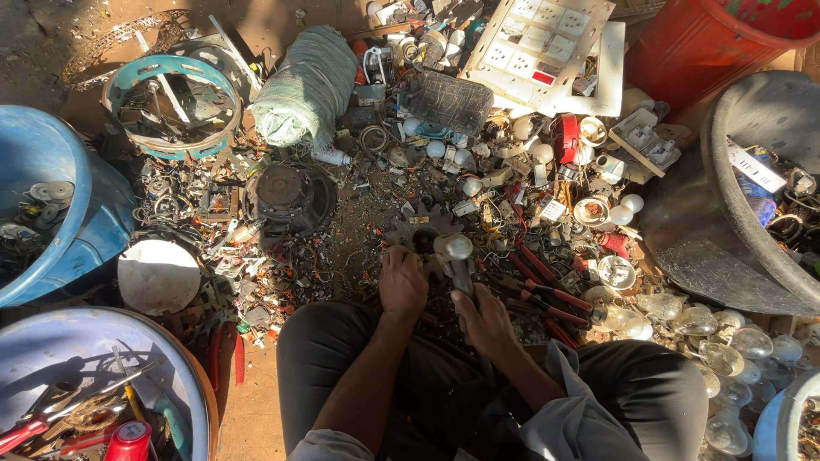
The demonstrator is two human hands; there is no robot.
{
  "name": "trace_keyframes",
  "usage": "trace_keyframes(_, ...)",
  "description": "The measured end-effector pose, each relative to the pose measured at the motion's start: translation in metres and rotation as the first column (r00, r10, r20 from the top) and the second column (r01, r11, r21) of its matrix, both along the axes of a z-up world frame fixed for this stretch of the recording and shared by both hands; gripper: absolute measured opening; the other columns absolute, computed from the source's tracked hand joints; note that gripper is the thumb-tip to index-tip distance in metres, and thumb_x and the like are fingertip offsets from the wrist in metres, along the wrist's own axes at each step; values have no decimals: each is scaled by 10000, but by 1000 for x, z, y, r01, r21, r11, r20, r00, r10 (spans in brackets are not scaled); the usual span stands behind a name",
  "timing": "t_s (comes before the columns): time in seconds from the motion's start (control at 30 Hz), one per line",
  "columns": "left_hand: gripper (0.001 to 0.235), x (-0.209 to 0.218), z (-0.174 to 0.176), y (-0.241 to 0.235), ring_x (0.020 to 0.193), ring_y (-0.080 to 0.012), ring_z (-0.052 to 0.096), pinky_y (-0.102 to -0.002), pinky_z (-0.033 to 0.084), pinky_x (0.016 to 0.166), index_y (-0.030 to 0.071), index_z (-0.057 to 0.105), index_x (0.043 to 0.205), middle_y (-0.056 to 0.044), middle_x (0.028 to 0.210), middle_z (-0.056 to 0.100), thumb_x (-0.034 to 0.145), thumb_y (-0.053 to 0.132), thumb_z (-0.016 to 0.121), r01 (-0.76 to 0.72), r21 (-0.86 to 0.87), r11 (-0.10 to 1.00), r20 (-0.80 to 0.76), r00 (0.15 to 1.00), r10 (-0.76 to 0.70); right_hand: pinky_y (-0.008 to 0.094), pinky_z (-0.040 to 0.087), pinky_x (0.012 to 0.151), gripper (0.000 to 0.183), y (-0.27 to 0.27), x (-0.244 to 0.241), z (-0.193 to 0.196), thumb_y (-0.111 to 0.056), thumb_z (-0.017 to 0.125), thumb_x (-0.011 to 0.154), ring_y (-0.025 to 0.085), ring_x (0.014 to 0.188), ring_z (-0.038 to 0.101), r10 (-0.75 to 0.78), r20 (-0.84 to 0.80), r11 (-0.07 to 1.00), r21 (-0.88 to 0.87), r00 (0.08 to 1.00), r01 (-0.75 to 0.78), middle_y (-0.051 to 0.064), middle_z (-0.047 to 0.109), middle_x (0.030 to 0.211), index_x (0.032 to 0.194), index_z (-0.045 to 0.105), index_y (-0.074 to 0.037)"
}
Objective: The person sits on the ground in a cluttered outdoor area and uses a hammer and pliers to dismantle a small electronic component. They repeatedly strike the component with the hammer to break it apart and use pliers to pull out internal wires and parts.
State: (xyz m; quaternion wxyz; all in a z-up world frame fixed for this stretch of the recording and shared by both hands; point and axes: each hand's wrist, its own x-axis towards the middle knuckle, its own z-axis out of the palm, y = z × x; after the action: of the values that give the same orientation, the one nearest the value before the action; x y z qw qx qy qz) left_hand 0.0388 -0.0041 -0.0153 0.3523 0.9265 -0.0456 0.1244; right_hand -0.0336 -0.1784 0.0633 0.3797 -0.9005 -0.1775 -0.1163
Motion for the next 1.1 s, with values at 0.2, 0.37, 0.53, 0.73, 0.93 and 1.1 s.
trace_keyframes(0.2,134,0,10,2,1048,-392,560,-536,539,823,-24,694,942,-178,1081,577,905,105,695,11,-46,999,-19,1000,-12,357,492,517,464,-3,11,-34,-475,552,1048,181,547,605,-133,-742,960,69,658,272,70,599,674,1042,602,-14)
trace_keyframes(0.37,113,-2,-1,0,1074,-358,571,-514,552,861,-20,680,966,-161,1121,578,1026,65,637,-16,-32,999,-50,999,14,357,457,486,408,-8,3,-48,-416,489,1097,184,547,536,-33,-395,994,80,918,71,105,564,703,1114,604,-25)
trace_keyframes(0.53,130,-2,0,3,1032,-409,537,-550,522,806,-53,691,955,-209,1077,550,881,52,680,29,-71,997,36,999,-26,362,468,469,442,-6,11,-43,-447,543,1087,182,508,541,-92,-805,950,106,586,294,80,550,662,1018,595,-13)
trace_keyframes(0.73,66,-4,-6,2,1019,-375,541,-525,534,832,-36,677,915,-165,1055,551,944,-11,623,-4,-72,997,-26,1000,2,379,441,471,386,4,1,-23,-429,510,1047,180,486,566,-64,-597,975,134,800,178,115,581,607,1059,585,-50)
trace_keyframes(0.93,63,-3,-1,3,978,-405,526,-560,508,781,-51,666,860,-193,1027,548,887,3,648,2,-119,993,40,999,2,377,483,490,402,7,4,-6,-426,536,1055,182,502,576,-137,-756,955,71,640,288,85,594,640,1047,586,-27)
trace_keyframes(1.1,115,-3,-12,1,1000,-388,532,-552,517,810,-37,655,850,-175,1035,549,952,-3,615,-15,-110,994,1,1000,15,405,444,468,388,7,-8,-5,-414,514,1046,162,491,538,-38,-524,965,201,851,167,78,577,623,1074,586,-34)
